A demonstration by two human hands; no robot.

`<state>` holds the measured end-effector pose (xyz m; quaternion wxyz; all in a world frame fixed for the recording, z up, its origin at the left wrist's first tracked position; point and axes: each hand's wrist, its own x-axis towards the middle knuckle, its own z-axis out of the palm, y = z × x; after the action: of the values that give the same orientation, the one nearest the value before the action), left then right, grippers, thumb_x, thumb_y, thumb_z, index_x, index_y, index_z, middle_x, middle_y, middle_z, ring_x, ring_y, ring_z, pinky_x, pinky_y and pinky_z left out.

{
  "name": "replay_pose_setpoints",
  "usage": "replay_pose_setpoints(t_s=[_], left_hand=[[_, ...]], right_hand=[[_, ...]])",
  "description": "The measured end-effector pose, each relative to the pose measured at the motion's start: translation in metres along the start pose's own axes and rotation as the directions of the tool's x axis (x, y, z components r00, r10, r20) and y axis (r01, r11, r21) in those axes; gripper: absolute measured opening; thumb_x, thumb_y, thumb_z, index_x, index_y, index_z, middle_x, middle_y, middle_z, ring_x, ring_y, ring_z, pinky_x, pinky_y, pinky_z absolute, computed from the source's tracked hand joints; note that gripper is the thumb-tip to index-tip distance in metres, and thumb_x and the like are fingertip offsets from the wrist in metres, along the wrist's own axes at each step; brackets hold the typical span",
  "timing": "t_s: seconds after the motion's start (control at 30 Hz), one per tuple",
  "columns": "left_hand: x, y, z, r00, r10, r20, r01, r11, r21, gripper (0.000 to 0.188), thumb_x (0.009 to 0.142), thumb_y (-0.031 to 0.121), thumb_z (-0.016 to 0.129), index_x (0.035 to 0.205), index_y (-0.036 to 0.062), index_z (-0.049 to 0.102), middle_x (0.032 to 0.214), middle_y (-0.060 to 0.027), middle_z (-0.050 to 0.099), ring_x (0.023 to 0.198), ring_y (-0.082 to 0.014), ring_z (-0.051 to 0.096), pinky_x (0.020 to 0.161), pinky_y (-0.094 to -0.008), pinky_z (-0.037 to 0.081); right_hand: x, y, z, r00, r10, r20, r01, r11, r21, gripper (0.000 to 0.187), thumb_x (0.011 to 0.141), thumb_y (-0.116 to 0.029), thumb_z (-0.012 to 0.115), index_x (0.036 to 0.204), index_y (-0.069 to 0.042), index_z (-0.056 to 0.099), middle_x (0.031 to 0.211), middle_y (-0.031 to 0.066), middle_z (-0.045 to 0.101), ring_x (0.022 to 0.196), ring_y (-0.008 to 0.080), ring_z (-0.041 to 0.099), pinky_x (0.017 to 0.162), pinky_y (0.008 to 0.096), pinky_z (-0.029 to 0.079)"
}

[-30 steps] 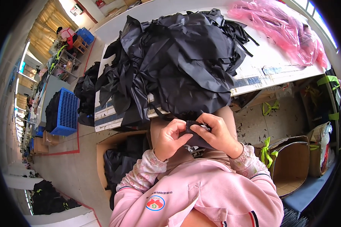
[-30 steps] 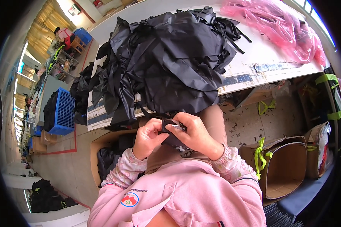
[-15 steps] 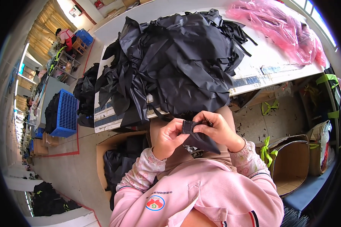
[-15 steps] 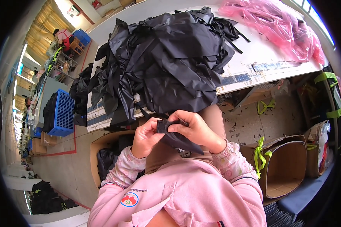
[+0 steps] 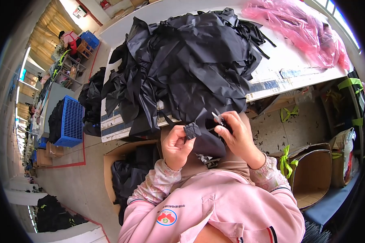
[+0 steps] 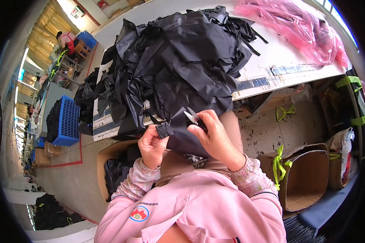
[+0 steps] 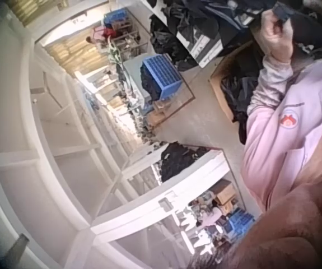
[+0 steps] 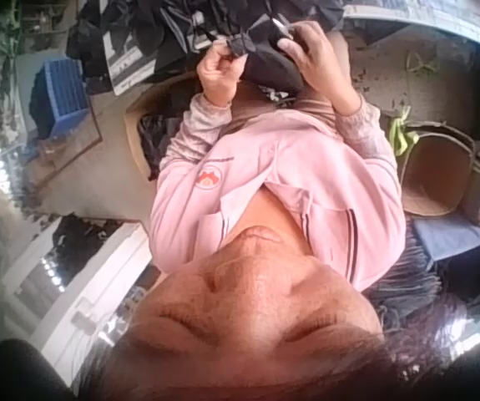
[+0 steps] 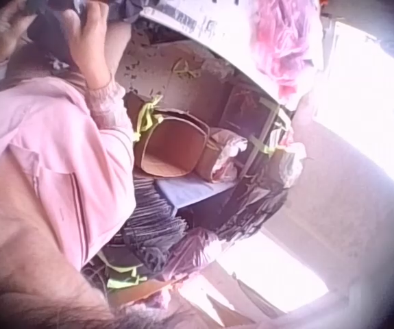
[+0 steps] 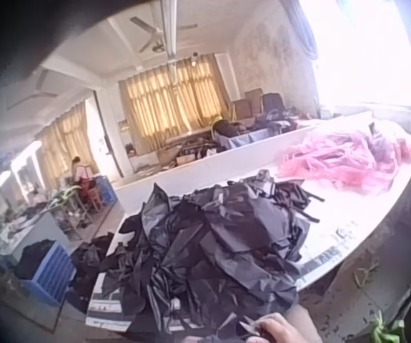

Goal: The worker is using hand clippers to trim or separate black fabric pieces at a workstation.

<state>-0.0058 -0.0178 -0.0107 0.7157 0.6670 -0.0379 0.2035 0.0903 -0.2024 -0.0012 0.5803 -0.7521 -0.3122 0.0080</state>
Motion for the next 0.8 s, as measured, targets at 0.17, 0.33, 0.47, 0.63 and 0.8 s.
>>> replay_pose_setpoints(t_s=[0.17,0.33,0.47,0.63,0.8], left_hand=[[-0.003,-0.009,0.000,0.996,0.053,-0.071,-0.044,0.993,0.113,0.015,0.085,-0.011,0.060,0.099,-0.0048,0.059,0.106,-0.0054,0.057,0.092,-0.0090,0.057,0.080,-0.0213,0.046],[-0.005,-0.014,0.003,0.988,0.049,-0.144,-0.037,0.996,0.080,0.014,0.085,-0.009,0.063,0.099,-0.0046,0.061,0.107,-0.0048,0.057,0.091,-0.0086,0.057,0.079,-0.0207,0.045],[-0.007,-0.016,0.001,0.987,0.046,-0.155,-0.032,0.995,0.090,0.014,0.086,-0.008,0.063,0.099,-0.0042,0.061,0.107,-0.0045,0.057,0.091,-0.0083,0.057,0.078,-0.0200,0.045],[-0.008,-0.017,0.000,0.986,0.050,-0.159,-0.034,0.994,0.103,0.014,0.086,-0.008,0.064,0.099,-0.0036,0.062,0.109,-0.0048,0.057,0.088,-0.0077,0.058,0.076,-0.0190,0.046],[-0.011,-0.017,0.004,0.988,0.038,-0.152,-0.024,0.995,0.097,0.015,0.086,-0.008,0.064,0.099,-0.0037,0.061,0.109,-0.0053,0.057,0.088,-0.0079,0.058,0.076,-0.0195,0.047]], right_hand=[[-0.023,-0.009,0.013,0.892,0.281,0.355,-0.412,0.829,0.378,0.027,0.092,-0.026,0.066,0.089,0.000,0.058,0.064,-0.0006,0.047,0.062,0.0065,0.040,0.053,0.0262,0.038],[-0.030,0.000,0.028,0.938,0.189,0.289,-0.297,0.868,0.398,0.027,0.093,-0.025,0.064,0.089,0.001,0.058,0.066,0.0002,0.050,0.063,0.0069,0.041,0.054,0.0264,0.039],[-0.026,-0.004,0.032,0.984,0.103,0.142,-0.148,0.920,0.363,0.029,0.093,-0.026,0.064,0.089,0.001,0.057,0.066,0.0023,0.050,0.062,0.0078,0.042,0.055,0.0273,0.040],[-0.024,-0.006,0.021,0.908,0.237,0.346,-0.334,0.908,0.253,0.032,0.094,-0.029,0.064,0.089,0.002,0.058,0.062,0.0013,0.049,0.059,0.0076,0.043,0.050,0.0282,0.038],[-0.021,-0.015,0.021,0.832,0.324,0.450,-0.497,0.796,0.346,0.031,0.094,-0.030,0.064,0.087,-0.001,0.058,0.062,-0.0045,0.047,0.056,0.0037,0.041,0.047,0.0236,0.034]])
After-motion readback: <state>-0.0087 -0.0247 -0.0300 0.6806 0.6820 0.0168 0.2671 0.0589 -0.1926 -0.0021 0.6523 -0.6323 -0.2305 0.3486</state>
